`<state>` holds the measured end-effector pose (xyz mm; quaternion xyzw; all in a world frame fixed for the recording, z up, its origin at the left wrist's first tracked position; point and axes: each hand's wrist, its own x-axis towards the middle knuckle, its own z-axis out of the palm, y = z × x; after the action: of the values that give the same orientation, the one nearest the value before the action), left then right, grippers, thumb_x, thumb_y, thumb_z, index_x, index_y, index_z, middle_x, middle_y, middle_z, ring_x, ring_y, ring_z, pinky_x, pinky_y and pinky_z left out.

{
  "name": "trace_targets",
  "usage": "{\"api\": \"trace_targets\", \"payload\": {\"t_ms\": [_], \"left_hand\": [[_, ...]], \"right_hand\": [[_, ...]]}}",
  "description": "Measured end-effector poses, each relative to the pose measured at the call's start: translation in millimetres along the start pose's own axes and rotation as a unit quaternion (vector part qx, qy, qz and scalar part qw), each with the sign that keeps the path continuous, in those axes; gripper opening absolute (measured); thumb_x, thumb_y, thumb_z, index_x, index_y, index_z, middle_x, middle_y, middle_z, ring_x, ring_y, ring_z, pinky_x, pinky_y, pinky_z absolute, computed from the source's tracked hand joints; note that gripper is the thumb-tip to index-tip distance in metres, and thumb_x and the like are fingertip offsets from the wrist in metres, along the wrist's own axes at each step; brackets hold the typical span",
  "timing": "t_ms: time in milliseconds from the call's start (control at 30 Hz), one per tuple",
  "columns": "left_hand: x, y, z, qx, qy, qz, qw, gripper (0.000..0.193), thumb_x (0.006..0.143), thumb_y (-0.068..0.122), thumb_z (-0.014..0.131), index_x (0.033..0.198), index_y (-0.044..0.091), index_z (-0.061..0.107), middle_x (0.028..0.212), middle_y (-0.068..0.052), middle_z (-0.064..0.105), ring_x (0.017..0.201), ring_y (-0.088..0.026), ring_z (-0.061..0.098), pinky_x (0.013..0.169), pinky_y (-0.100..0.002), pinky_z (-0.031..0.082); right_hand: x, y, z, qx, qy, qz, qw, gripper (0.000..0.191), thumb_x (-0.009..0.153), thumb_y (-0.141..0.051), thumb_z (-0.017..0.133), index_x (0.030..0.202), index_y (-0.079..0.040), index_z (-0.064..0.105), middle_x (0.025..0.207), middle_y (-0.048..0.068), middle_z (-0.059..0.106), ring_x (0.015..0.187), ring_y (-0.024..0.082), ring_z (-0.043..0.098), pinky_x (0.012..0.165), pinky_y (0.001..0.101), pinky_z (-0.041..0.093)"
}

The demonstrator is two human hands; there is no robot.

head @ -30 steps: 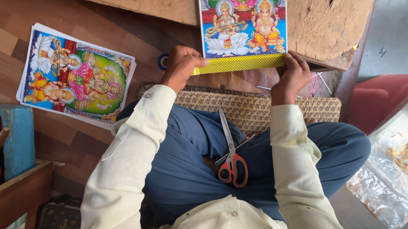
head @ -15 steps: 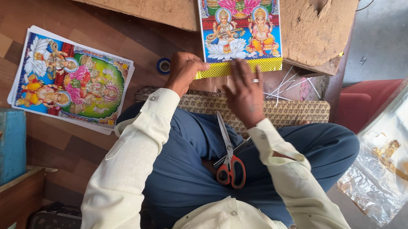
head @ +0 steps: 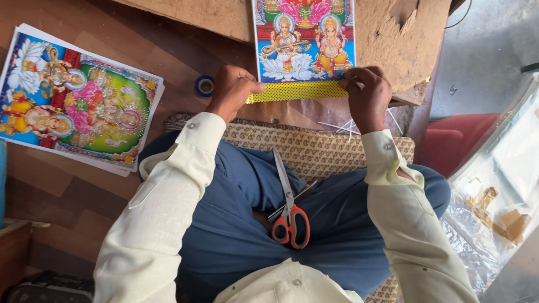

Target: The person sits cross-legged and uses scissors to trim a transparent sheet, then places it over a printed religious image. They apply yellow patterned tape along the edges of the image to secure the sheet and create a border, repeating the process for multiple images.

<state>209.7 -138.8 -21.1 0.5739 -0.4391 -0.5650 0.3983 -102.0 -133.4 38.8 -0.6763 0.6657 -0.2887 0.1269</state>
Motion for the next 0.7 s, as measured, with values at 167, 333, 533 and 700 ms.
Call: {"api": "trace_targets", "payload": {"t_ms": [167,333,533,700], "left_hand": [[3.1,-5.8,-0.3,-0.016,-0.006,0.012,1.0,0.011,0.071,0.003,0.082,0.073,-0.004,0.074,0.07,-0.011,0.075,0.064,-0.012,0.068,0.058,-0.029,0.053],[2.5,-2.5,1.3,0.003,0.001,-0.011,1.0,0.013,0.072,0.004,0.083,0.074,-0.004,0.074,0.071,-0.012,0.075,0.063,-0.013,0.068,0.057,-0.03,0.052],[-4.2,4.1,0.4,0.002,-0.001,-0.012,1.0,0.012,0.072,0.004,0.083,0.076,-0.004,0.075,0.072,-0.012,0.076,0.064,-0.014,0.07,0.058,-0.029,0.054],[-14.8,7.0,-0.8,-0.003,-0.006,-0.007,1.0,0.013,0.072,0.004,0.084,0.075,-0.004,0.075,0.071,-0.013,0.075,0.063,-0.015,0.068,0.058,-0.03,0.053]], "right_hand": [[13.7,22.0,-7.7,-0.01,-0.041,-0.174,0.984,0.046,0.078,-0.014,0.087,0.121,-0.005,0.077,0.115,0.013,0.072,0.099,0.032,0.071,0.089,0.0412,0.056],[18.2,38.2,-15.8,-0.112,-0.085,-0.283,0.949,0.043,0.091,-0.01,0.083,0.131,-0.003,0.07,0.12,0.012,0.068,0.106,0.034,0.065,0.094,0.0433,0.053],[14.7,31.0,-27.0,-0.141,-0.122,-0.319,0.929,0.047,0.091,-0.003,0.077,0.136,-0.001,0.063,0.123,0.015,0.066,0.109,0.036,0.063,0.096,0.0432,0.053],[5.2,7.1,-48.0,-0.141,-0.137,-0.286,0.938,0.048,0.087,0.001,0.075,0.135,-0.004,0.066,0.128,0.013,0.067,0.113,0.036,0.065,0.097,0.0438,0.054]]}}
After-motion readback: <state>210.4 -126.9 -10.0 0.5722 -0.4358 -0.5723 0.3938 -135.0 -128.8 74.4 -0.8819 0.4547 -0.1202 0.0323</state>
